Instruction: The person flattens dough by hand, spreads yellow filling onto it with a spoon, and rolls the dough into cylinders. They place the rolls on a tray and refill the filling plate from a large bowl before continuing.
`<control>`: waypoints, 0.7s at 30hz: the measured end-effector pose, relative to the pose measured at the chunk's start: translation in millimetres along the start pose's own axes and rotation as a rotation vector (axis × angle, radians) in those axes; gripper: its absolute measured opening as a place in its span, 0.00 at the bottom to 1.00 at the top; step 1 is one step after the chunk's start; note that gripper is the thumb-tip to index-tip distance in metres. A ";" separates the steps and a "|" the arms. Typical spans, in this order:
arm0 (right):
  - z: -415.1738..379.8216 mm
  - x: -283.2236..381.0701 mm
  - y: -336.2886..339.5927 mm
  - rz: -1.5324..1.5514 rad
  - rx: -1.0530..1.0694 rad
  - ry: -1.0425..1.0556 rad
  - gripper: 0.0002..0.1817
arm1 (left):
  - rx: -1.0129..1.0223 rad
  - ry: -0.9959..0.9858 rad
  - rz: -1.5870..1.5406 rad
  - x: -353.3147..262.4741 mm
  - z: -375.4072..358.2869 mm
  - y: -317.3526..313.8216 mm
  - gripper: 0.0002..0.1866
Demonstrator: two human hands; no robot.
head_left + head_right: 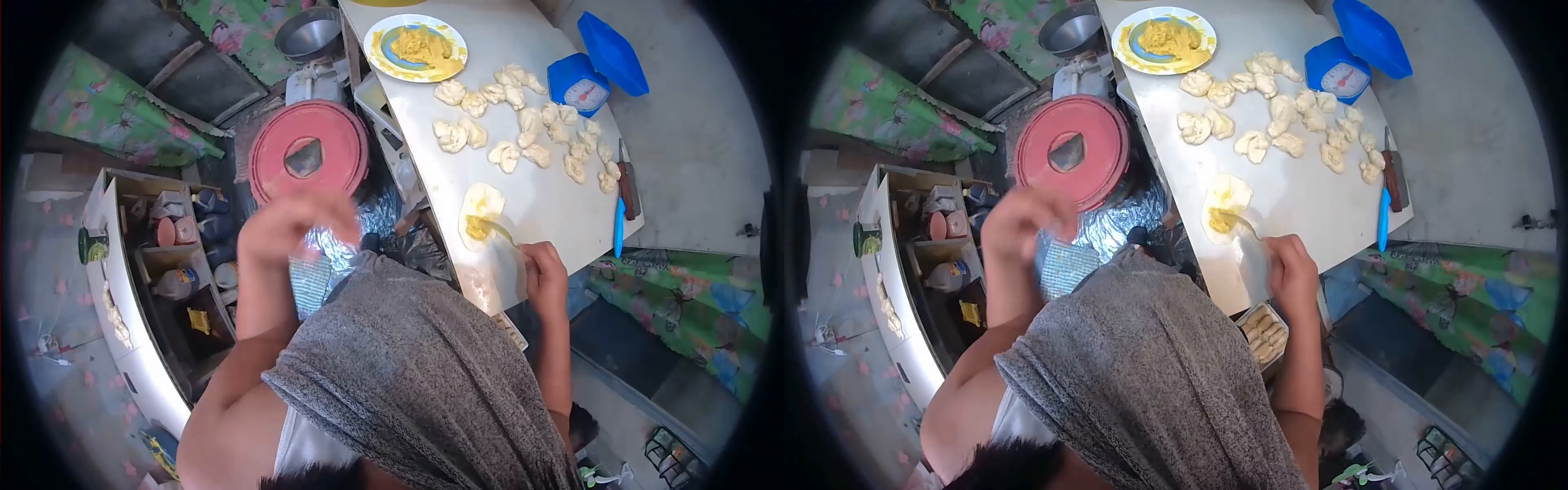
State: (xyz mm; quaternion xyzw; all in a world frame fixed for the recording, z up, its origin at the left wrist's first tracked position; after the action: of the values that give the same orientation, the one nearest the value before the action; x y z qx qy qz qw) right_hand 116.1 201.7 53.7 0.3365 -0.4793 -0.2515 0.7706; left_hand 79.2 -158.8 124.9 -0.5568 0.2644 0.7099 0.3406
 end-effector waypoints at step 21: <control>373.0 -17.5 -134.0 -0.388 0.126 0.300 0.18 | 0.670 0.456 -0.110 -165.9 -114.4 -105.3 0.11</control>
State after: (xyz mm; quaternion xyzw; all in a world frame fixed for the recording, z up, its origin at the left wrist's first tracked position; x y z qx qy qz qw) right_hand -238.5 23.9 59.1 0.5033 -0.3007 -0.3116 0.7478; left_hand 255.5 -210.5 258.9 -0.5714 0.5197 0.4234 0.4735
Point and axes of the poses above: each hand's wrist, its own z-axis towards the middle knuckle, its own y-axis out of the back of the hand, x = y × z, the point moved 6 cm from there along z, towards the middle knuckle, and after that the axes turned 10 degrees about y, right-handed, at the moved point
